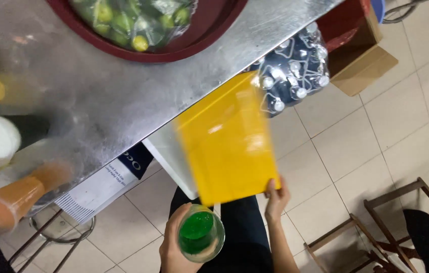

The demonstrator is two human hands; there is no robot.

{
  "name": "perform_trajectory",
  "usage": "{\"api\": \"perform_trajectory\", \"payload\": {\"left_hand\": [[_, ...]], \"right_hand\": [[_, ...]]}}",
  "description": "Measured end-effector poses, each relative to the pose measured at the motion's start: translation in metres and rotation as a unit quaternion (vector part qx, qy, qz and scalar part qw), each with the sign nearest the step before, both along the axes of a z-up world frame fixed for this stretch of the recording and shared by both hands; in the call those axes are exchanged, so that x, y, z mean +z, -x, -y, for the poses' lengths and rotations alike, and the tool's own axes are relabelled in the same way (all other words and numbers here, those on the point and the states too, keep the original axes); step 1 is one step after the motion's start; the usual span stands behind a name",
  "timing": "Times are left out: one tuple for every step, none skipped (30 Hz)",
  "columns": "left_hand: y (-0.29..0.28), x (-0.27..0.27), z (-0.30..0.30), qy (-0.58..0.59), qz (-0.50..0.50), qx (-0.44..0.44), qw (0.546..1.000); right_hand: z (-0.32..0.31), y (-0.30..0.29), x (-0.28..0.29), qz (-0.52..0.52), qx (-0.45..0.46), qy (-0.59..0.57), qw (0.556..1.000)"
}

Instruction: The person prepares a green drink by stirring a green liquid in a glass, adding ice from a drawer, shaking the mixture in a plastic cup, and pouring it back into the glass. They then add pineapple pieces and a straw to the drink.

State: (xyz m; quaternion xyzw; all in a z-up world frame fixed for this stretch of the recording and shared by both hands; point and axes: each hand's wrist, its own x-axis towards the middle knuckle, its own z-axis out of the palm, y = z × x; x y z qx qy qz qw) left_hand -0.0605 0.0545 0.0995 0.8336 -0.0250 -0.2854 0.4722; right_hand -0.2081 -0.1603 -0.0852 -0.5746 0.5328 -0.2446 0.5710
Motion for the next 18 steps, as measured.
{"api": "perform_trajectory", "payload": {"left_hand": [[0.0, 0.007, 0.004, 0.042, -0.033, 0.035, 0.998], [0.0, 0.012, 0.01, 0.043, -0.031, 0.031, 0.998], [0.0, 0.018, 0.016, 0.001, -0.033, 0.061, 0.998], [0.001, 0.025, 0.022, -0.041, -0.035, 0.092, 0.994], [0.002, 0.019, 0.019, -0.041, -0.033, 0.089, 0.995], [0.005, 0.015, 0.016, -0.037, -0.016, 0.056, 0.998], [0.007, 0.011, 0.012, -0.034, 0.001, 0.021, 0.999], [0.007, 0.011, 0.013, -0.034, 0.004, 0.02, 0.999], [0.008, 0.012, 0.015, -0.058, 0.001, 0.008, 0.998], [0.01, 0.014, 0.016, -0.082, -0.002, -0.006, 0.997], [0.011, 0.016, 0.018, -0.082, -0.001, -0.008, 0.997], [0.013, 0.018, 0.021, -0.085, -0.009, -0.003, 0.996], [0.014, 0.021, 0.024, -0.088, -0.017, 0.002, 0.996], [0.015, 0.024, 0.028, -0.087, -0.013, 0.001, 0.996], [0.016, 0.028, 0.033, -0.099, -0.022, -0.01, 0.995], [0.018, 0.032, 0.036, -0.114, -0.033, -0.02, 0.993], [0.02, 0.026, 0.037, -0.115, -0.03, -0.02, 0.993], [0.024, 0.022, 0.039, -0.068, 0.014, -0.038, 0.997]], "right_hand": [[-0.004, 0.005, -0.004, -0.035, 0.043, -0.04, 0.998], [-0.003, -0.01, -0.005, -0.033, 0.039, -0.039, 0.998], [-0.002, -0.024, -0.005, -0.036, 0.069, -0.1, 0.992], [0.0, -0.039, -0.006, -0.038, 0.1, -0.161, 0.981], [0.005, -0.049, -0.007, -0.036, 0.098, -0.161, 0.982], [0.01, -0.058, -0.008, -0.059, 0.162, -0.109, 0.979], [0.015, -0.067, -0.009, -0.082, 0.226, -0.055, 0.969], [0.014, -0.066, -0.005, -0.08, 0.225, -0.055, 0.97], [0.013, -0.065, -0.001, -0.105, 0.267, -0.044, 0.957], [0.012, -0.062, 0.004, -0.131, 0.308, -0.033, 0.942], [0.011, -0.062, 0.002, -0.13, 0.306, -0.032, 0.943], [0.011, -0.062, -0.001, -0.131, 0.305, -0.036, 0.943], [0.01, -0.061, -0.003, -0.133, 0.304, -0.04, 0.942], [0.017, -0.063, -0.007, -0.129, 0.303, -0.038, 0.944], [0.024, -0.066, -0.011, -0.126, 0.338, -0.033, 0.932], [0.03, -0.066, -0.015, -0.124, 0.375, -0.031, 0.918], [0.03, -0.073, -0.005, -0.121, 0.375, -0.031, 0.919], [0.03, -0.078, 0.006, -0.194, 0.376, -0.053, 0.904]]}}
